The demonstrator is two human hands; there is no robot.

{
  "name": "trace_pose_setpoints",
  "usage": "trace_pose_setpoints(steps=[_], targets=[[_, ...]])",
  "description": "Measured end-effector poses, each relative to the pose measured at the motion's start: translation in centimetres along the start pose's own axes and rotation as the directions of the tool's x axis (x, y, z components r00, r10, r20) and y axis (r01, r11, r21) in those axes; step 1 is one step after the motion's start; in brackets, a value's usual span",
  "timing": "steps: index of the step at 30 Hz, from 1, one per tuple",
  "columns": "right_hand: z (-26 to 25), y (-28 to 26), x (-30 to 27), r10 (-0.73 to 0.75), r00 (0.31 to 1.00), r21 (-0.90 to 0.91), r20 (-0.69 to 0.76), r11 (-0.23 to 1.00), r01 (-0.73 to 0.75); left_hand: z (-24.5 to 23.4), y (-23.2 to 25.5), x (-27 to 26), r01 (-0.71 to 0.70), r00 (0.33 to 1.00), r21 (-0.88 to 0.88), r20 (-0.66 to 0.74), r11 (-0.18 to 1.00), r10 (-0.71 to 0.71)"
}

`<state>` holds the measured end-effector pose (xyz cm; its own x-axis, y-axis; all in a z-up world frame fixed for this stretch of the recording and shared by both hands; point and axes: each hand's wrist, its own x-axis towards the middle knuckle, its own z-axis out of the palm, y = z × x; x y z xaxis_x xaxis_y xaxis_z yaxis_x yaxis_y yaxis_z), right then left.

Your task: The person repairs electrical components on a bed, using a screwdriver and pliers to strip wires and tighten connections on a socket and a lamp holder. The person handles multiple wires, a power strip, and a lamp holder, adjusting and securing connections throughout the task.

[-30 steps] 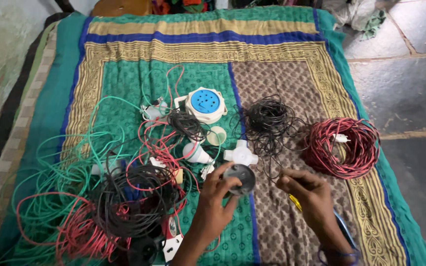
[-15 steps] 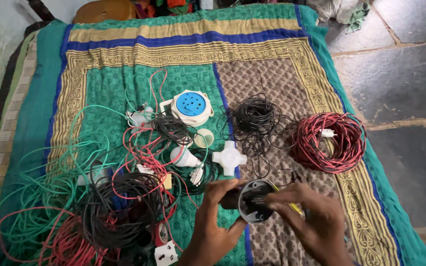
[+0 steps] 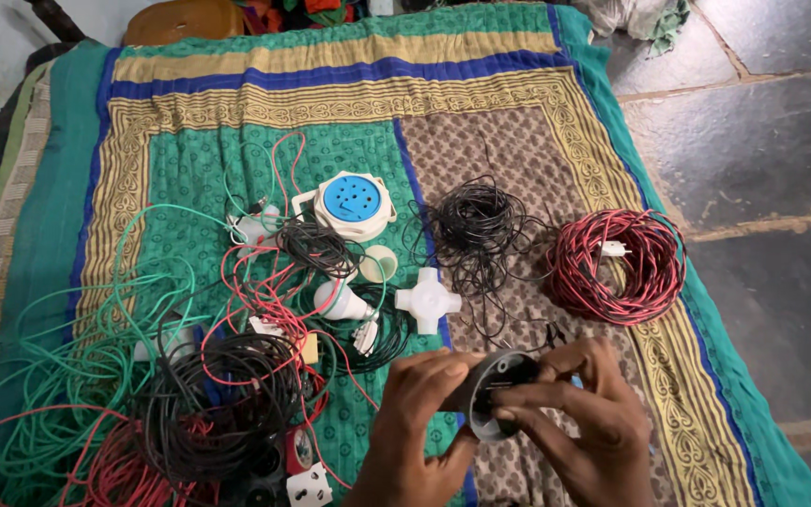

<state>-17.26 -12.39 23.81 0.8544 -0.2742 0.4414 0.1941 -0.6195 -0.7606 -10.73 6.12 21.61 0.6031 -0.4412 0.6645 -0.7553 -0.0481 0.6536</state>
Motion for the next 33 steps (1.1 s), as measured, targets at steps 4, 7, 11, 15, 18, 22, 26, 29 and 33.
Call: trace_pose_setpoints(steps=[4,7,11,15,18,22,26,29,33], targets=[[-0.2,-0.4,0.1,-0.009,1.000,-0.107,-0.017,0.994,0.007,0.1,0.3,-0.4,0.081,0.992,0.042,0.088,0.996,-0.085],[-0.3,-0.7,0.3,-0.055,0.998,-0.105,-0.040,0.993,0.051,0.1,0.4,-0.7,0.114,0.985,0.066,0.125,0.991,-0.121],[-0.6,-1.4,0.3,-0.106,0.994,-0.108,-0.042,0.989,0.101,0.3,0.7,-1.0,0.155,0.974,0.080,0.153,0.985,-0.165],[-0.9,-1.7,0.3,-0.084,0.996,-0.101,-0.037,0.992,0.079,0.6,0.7,-1.0,0.121,0.982,0.098,0.136,0.988,-0.133],[-0.9,-1.6,0.4,-0.096,0.994,-0.104,-0.044,0.990,0.091,0.5,0.8,-1.1,0.116,0.980,0.107,0.148,0.988,-0.131],[-0.9,-1.4,0.3,-0.108,0.993,-0.088,-0.043,0.991,0.104,0.8,1.1,-1.3,0.120,0.982,0.118,0.128,0.986,-0.135],[-0.9,-1.3,0.1,-0.131,0.990,-0.102,-0.057,0.987,0.125,0.7,1.0,-1.2,0.101,0.982,0.145,0.145,0.984,-0.122],[-0.9,-1.2,0.1,-0.129,0.990,-0.112,-0.054,0.986,0.122,0.6,1.1,-1.1,0.093,0.983,0.124,0.145,0.988,-0.111],[-0.9,-1.3,0.1,-0.127,0.990,-0.110,-0.063,0.987,0.120,0.7,1.4,-0.9,0.131,0.976,0.143,0.156,0.981,-0.153]])
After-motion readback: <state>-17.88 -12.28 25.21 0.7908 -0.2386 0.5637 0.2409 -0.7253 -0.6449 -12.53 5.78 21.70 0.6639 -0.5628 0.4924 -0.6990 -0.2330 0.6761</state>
